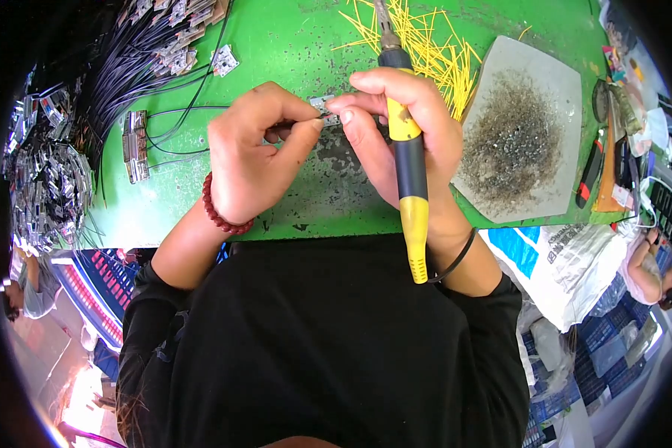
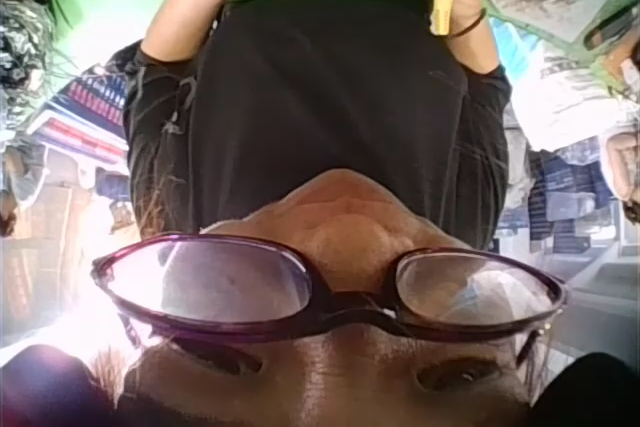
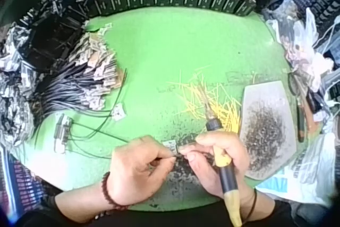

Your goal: The person picks up a circuit board and wires, then uses a soldering iron to join the wires to the board. They then place the circuit board into a black plastic toy car body and continue soldering the connections.

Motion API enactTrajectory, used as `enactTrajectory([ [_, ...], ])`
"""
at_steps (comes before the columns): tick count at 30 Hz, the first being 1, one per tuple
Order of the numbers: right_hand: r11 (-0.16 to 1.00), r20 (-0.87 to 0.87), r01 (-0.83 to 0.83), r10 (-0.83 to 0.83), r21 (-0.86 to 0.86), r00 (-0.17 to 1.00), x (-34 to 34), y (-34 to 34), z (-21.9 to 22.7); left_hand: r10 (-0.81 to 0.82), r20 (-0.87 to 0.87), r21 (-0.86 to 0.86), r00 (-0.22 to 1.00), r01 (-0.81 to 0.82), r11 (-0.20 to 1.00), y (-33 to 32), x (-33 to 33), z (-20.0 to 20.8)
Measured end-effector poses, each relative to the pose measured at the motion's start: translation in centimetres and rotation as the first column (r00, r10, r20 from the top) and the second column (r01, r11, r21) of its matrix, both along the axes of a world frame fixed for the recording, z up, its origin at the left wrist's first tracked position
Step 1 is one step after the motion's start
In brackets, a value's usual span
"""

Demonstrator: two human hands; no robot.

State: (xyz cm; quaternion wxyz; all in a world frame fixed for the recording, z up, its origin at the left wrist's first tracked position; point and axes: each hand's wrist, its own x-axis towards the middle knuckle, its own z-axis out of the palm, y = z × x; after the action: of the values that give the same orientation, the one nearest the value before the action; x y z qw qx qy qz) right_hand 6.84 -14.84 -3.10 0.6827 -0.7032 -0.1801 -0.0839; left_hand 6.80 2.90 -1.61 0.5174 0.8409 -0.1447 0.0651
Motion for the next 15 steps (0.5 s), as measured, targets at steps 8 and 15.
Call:
enactTrajectory([
  [8, 0.993, -0.17, -0.036, 0.017, -0.111, 0.985, 0.9, 0.0, -0.2, -0.017, 0.093, 0.047, 0.996, 0.013, 0.999, 0.2, 0.2, -0.4],
  [15, 0.992, -0.114, 0.065, -0.078, -0.112, 0.99, 1.1, -1.0, -1.4, -0.021, -0.083, 0.026, 0.996, 0.024, 0.999, 0.0, 0.5, -1.1],
])
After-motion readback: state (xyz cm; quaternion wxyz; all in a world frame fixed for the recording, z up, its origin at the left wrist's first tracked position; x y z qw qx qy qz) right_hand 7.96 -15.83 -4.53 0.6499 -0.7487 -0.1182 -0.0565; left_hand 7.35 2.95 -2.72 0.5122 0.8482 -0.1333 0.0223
